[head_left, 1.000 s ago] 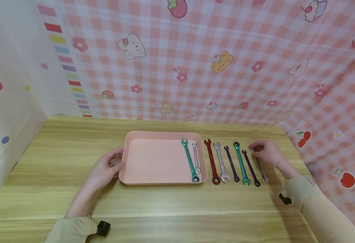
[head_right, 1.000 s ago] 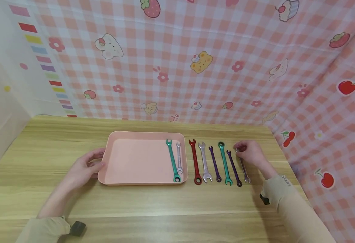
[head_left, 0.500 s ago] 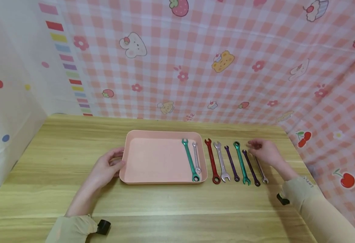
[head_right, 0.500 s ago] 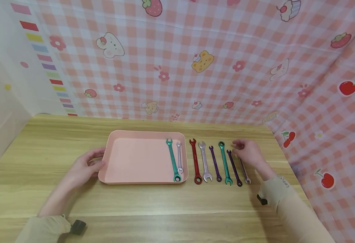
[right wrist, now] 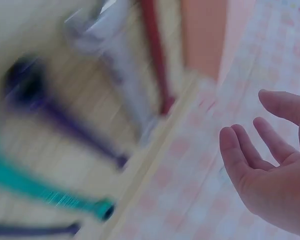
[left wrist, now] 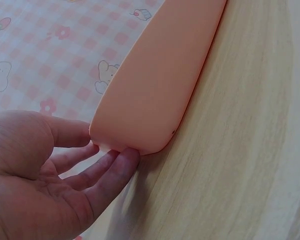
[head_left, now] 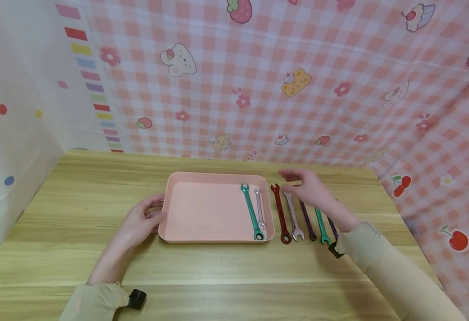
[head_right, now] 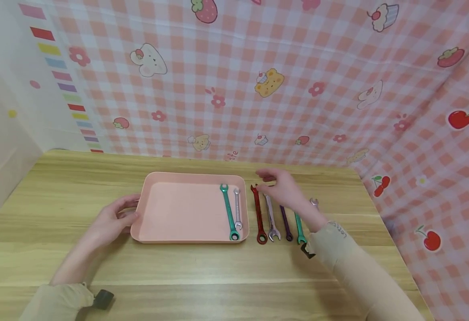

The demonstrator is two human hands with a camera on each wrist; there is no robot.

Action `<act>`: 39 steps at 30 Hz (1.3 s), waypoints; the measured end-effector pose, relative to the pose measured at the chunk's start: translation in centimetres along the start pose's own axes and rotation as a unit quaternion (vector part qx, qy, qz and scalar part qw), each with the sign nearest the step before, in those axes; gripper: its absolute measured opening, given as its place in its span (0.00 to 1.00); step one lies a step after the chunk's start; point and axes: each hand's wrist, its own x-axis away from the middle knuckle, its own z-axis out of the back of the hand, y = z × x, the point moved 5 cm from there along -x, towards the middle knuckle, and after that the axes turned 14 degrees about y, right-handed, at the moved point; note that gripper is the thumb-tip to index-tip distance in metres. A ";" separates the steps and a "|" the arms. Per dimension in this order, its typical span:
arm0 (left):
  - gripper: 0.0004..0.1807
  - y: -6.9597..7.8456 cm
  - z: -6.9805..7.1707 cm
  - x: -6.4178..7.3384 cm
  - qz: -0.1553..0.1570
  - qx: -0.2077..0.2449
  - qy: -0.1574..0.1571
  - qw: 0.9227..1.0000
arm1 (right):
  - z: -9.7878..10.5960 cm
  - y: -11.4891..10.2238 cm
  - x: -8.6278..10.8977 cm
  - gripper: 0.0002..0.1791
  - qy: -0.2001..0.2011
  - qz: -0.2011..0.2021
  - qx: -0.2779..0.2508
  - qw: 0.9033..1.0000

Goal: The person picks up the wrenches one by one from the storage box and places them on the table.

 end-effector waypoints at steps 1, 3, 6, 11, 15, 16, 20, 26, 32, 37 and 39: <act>0.31 0.0 0.0 0.0 -0.001 -0.001 0.000 1.000 | -0.6 -0.8 -0.1 0.26 -0.005 0.005 -0.006 1.000; 0.31 0.1 0.0 0.0 -0.001 -0.003 0.000 1.000 | -1.7 -2.2 -0.3 0.26 -0.013 0.016 -0.014 1.000; 0.31 0.1 0.0 0.0 0.000 -0.004 -0.001 1.000 | -3.2 -3.9 -0.7 0.25 -0.025 0.017 -0.018 0.999; 0.31 0.0 0.1 0.0 -0.001 -0.003 -0.002 1.000 | -5.4 -5.7 -1.5 0.26 -0.057 -0.001 -0.033 0.998; 0.31 0.1 0.1 0.1 -0.005 -0.005 0.000 1.000 | -7.0 -6.3 -2.4 0.27 -0.073 -0.016 -0.035 0.997; 0.31 0.1 0.1 0.1 -0.005 -0.006 0.001 1.000 | -7.3 -6.4 -2.6 0.27 -0.077 -0.021 -0.035 0.996; 0.31 0.1 0.1 0.1 -0.004 -0.008 0.000 1.000 | -8.3 -6.3 -3.0 0.26 -0.083 -0.034 -0.025 0.996; 0.31 0.2 0.0 0.1 -0.004 -0.006 -0.002 1.000 | -9.0 -6.2 -3.0 0.26 -0.087 -0.042 0.009 0.995; 0.31 0.2 0.0 0.0 -0.002 -0.002 -0.002 1.000 | -9.8 -6.2 -2.8 0.26 -0.091 -0.045 0.025 0.995; 0.31 0.2 0.0 0.0 0.001 -0.004 -0.001 1.000 | -10.9 -6.9 -2.8 0.24 -0.103 -0.047 0.034 0.993; 0.31 0.2 0.0 0.1 0.002 -0.004 -0.001 1.000 | -11.3 -7.2 -2.8 0.24 -0.116 -0.054 0.027 0.991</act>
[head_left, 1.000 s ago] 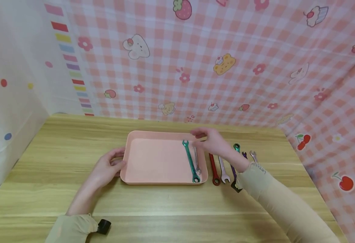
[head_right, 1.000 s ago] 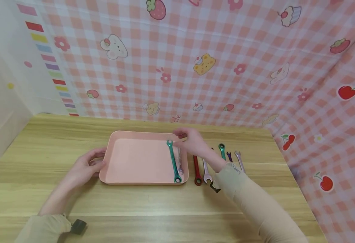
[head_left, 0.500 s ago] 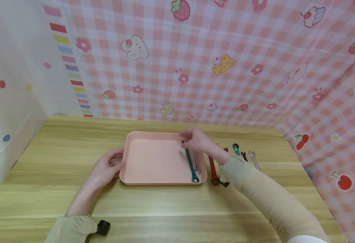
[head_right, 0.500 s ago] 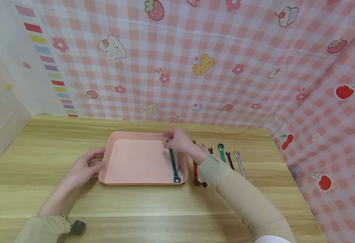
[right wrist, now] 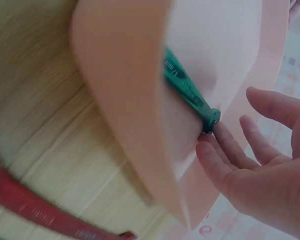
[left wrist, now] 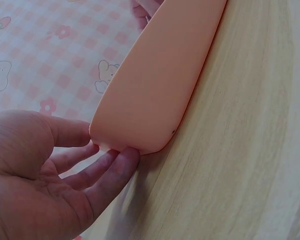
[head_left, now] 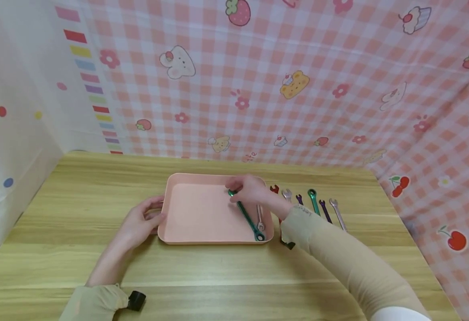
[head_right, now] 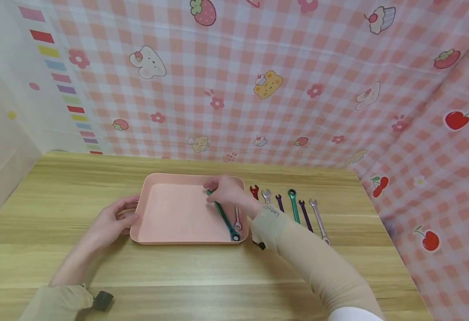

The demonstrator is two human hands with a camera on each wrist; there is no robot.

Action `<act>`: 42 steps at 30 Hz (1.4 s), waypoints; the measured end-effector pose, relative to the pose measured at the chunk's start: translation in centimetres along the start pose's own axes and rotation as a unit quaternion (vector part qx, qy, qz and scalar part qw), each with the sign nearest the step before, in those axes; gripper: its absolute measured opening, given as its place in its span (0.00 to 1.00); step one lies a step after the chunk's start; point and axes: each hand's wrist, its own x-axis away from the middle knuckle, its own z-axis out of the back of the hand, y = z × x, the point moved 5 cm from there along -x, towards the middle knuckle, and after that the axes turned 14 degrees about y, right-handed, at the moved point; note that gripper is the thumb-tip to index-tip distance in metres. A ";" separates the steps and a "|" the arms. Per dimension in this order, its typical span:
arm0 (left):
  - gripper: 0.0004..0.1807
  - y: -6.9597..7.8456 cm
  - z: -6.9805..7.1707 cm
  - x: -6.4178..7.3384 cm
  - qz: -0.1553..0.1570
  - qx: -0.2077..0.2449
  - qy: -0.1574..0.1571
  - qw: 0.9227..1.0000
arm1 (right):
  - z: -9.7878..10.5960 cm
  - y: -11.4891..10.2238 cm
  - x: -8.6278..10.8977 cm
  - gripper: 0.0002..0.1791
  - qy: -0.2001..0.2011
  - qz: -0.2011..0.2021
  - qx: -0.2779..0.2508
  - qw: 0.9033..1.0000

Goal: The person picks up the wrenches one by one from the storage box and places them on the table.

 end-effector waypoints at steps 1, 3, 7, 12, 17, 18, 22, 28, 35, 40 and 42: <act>0.31 0.0 0.0 0.0 0.001 0.000 0.000 1.000 | -0.2 -0.2 0.0 0.24 -0.008 -0.003 -0.006 1.000; 0.31 0.0 0.0 0.1 0.003 0.000 -0.001 1.000 | -0.7 -0.6 0.0 0.24 -0.023 -0.004 -0.024 0.999; 0.31 0.0 0.0 0.1 0.006 -0.002 -0.001 1.000 | -1.3 -1.1 0.0 0.24 -0.044 -0.007 -0.056 0.997; 0.31 0.0 0.1 0.1 0.005 -0.002 0.000 1.000 | -2.0 -1.6 -0.1 0.23 -0.062 0.003 -0.075 0.995; 0.31 0.0 0.0 0.1 0.007 0.001 0.002 1.000 | -2.7 -2.3 -0.2 0.23 -0.072 0.040 -0.070 0.994; 0.31 -0.1 0.0 0.1 0.009 0.001 0.002 1.000 | -2.9 -2.4 -0.3 0.23 -0.072 0.045 -0.070 0.994; 0.31 -0.1 0.0 0.1 0.009 -0.001 0.002 1.000 | -3.6 -2.7 -0.4 0.23 -0.075 0.060 -0.071 0.993; 0.31 0.0 0.0 0.0 0.008 -0.004 0.001 1.000 | -4.6 -3.3 -0.3 0.21 -0.068 0.115 -0.025 0.991; 0.31 0.1 0.0 0.1 0.009 -0.005 0.003 1.000 | -5.1 -3.8 -0.3 0.18 -0.032 0.127 0.018 0.991; 0.31 -0.1 -0.1 0.1 0.012 -0.006 0.005 1.000 | -5.5 -3.6 -0.4 0.17 -0.024 0.110 0.002 0.994; 0.30 -0.2 -0.1 0.1 0.011 -0.004 0.006 1.000 | -5.6 -3.6 -0.4 0.17 -0.025 0.104 -0.006 0.994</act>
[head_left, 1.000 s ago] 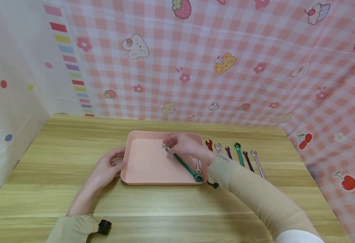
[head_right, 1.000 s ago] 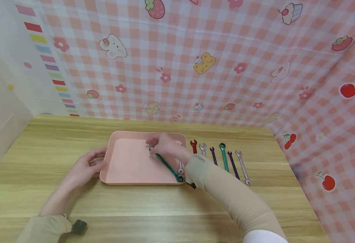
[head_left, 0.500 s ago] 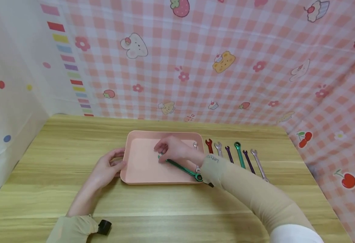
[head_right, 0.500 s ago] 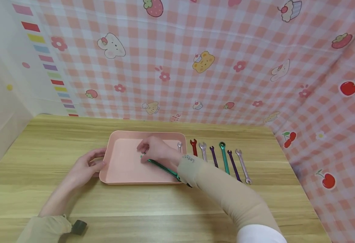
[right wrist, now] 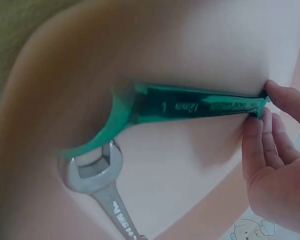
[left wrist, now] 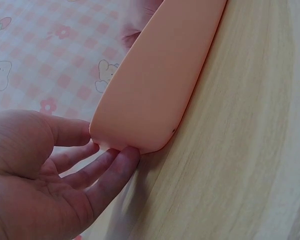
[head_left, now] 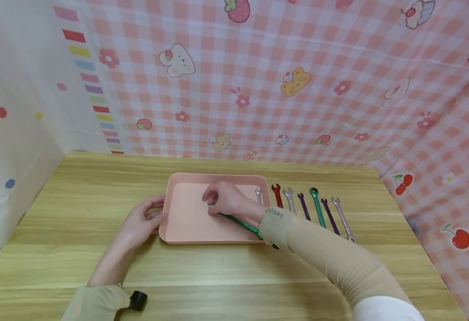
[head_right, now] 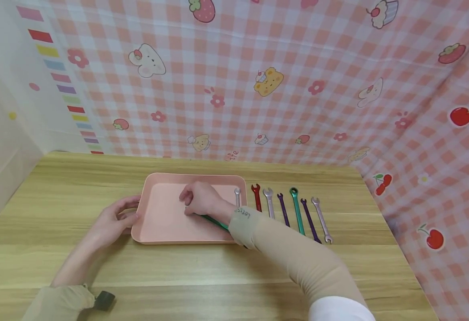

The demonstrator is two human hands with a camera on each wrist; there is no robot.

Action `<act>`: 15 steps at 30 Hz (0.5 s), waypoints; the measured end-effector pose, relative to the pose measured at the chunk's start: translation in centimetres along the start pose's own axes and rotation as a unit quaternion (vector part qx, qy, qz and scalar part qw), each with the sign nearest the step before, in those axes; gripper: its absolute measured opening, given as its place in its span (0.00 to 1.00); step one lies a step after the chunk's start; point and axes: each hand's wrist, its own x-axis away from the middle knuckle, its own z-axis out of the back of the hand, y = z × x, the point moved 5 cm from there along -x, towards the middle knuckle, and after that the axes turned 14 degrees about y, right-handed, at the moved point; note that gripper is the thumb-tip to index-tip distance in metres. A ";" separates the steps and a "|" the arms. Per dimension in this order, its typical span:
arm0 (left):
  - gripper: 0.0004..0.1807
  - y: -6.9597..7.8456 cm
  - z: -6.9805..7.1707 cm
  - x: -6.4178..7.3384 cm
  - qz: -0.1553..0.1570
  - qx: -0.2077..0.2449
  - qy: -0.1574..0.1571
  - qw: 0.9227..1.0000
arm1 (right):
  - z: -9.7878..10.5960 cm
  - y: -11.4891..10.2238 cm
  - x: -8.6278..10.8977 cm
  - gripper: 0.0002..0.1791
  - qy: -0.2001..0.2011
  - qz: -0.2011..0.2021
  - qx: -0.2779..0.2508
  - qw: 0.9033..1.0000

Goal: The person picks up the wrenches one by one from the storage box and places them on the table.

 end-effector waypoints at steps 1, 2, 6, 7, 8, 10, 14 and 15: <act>0.30 0.0 0.0 0.0 -0.001 0.001 0.000 1.000 | 0.0 0.0 0.0 0.17 -0.001 -0.003 -0.003 1.000; 0.30 0.0 0.0 0.0 -0.003 0.003 -0.001 1.000 | 0.0 0.0 0.0 0.16 -0.001 -0.005 -0.005 1.000; 0.30 0.1 0.1 0.0 -0.007 0.007 -0.004 1.000 | -0.1 -0.2 0.1 0.16 -0.005 -0.009 -0.013 1.000; 0.30 0.1 0.1 0.1 -0.006 0.007 -0.004 1.000 | -0.1 -0.3 0.1 0.16 -0.006 -0.010 -0.013 1.000; 0.30 0.0 0.1 0.1 -0.006 0.007 -0.005 1.000 | -0.1 -0.3 0.1 0.16 -0.008 -0.011 -0.015 1.000; 0.31 0.0 0.0 0.1 -0.004 0.007 -0.007 1.000 | -0.2 -0.4 0.2 0.17 -0.011 -0.014 -0.018 1.000; 0.31 0.0 0.0 0.1 -0.004 0.005 -0.007 1.000 | -0.4 -0.6 0.2 0.18 -0.020 -0.019 -0.032 0.999; 0.30 0.1 0.0 0.1 -0.003 0.005 -0.007 1.000 | -0.4 -0.6 0.2 0.18 -0.023 -0.020 -0.039 0.999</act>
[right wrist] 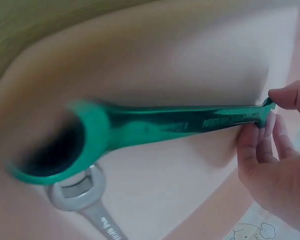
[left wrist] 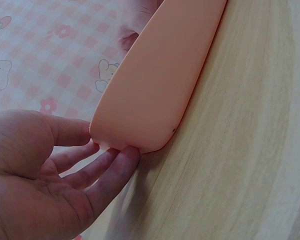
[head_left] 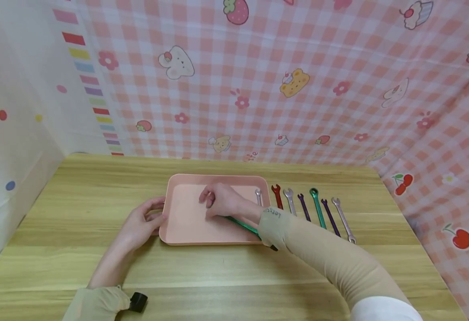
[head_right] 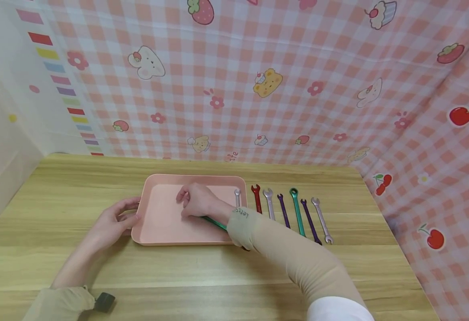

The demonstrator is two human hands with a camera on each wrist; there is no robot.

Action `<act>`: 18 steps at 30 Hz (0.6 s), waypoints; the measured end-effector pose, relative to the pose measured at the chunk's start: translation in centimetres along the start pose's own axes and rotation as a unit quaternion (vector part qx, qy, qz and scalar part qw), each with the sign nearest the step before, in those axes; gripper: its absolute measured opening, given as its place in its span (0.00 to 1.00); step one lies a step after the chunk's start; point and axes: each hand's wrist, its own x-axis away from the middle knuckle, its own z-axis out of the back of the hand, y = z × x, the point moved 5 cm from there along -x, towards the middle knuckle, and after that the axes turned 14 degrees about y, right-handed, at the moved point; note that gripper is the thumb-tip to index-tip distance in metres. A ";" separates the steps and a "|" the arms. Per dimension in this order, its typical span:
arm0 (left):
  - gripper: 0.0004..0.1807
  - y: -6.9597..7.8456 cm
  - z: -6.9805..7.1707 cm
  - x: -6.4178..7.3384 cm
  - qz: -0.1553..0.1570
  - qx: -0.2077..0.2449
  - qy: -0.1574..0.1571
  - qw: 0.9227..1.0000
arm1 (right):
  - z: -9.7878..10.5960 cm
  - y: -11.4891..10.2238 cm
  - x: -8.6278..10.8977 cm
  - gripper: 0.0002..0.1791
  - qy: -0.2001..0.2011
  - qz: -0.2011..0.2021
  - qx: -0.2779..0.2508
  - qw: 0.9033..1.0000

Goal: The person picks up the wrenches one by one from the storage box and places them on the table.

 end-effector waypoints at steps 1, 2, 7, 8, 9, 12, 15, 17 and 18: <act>0.30 0.0 0.0 0.0 -0.001 -0.001 0.000 1.000 | 0.0 0.0 0.0 0.19 -0.004 -0.001 -0.007 1.000; 0.30 0.0 0.0 0.0 0.001 0.000 0.000 1.000 | 0.0 -0.1 0.0 0.19 -0.009 -0.002 -0.016 1.000; 0.30 0.2 0.0 -0.1 -0.003 -0.002 -0.001 1.000 | 0.3 -0.1 0.0 0.16 -0.044 0.001 -0.044 0.998; 0.30 0.3 0.0 -0.1 -0.002 -0.002 -0.002 1.000 | 0.4 0.0 0.0 0.15 -0.054 0.002 -0.046 0.997; 0.30 0.3 0.0 -0.1 -0.003 -0.002 -0.002 1.000 | 0.5 0.0 0.0 0.14 -0.063 0.001 -0.046 0.997; 0.30 0.3 -0.1 -0.1 -0.003 -0.002 -0.001 1.000 | 0.7 0.2 -0.1 0.13 -0.092 -0.013 -0.059 0.994; 0.31 0.2 0.0 -0.1 -0.003 -0.002 -0.001 1.000 | 0.8 0.3 -0.1 0.14 -0.117 -0.038 -0.092 0.988; 0.31 0.1 0.0 -0.1 -0.003 -0.001 -0.001 1.000 | 0.7 0.4 -0.2 0.15 -0.131 -0.052 -0.119 0.983; 0.31 0.0 0.0 -0.1 -0.004 -0.002 -0.001 1.000 | 0.7 0.4 -0.2 0.16 -0.136 -0.057 -0.132 0.980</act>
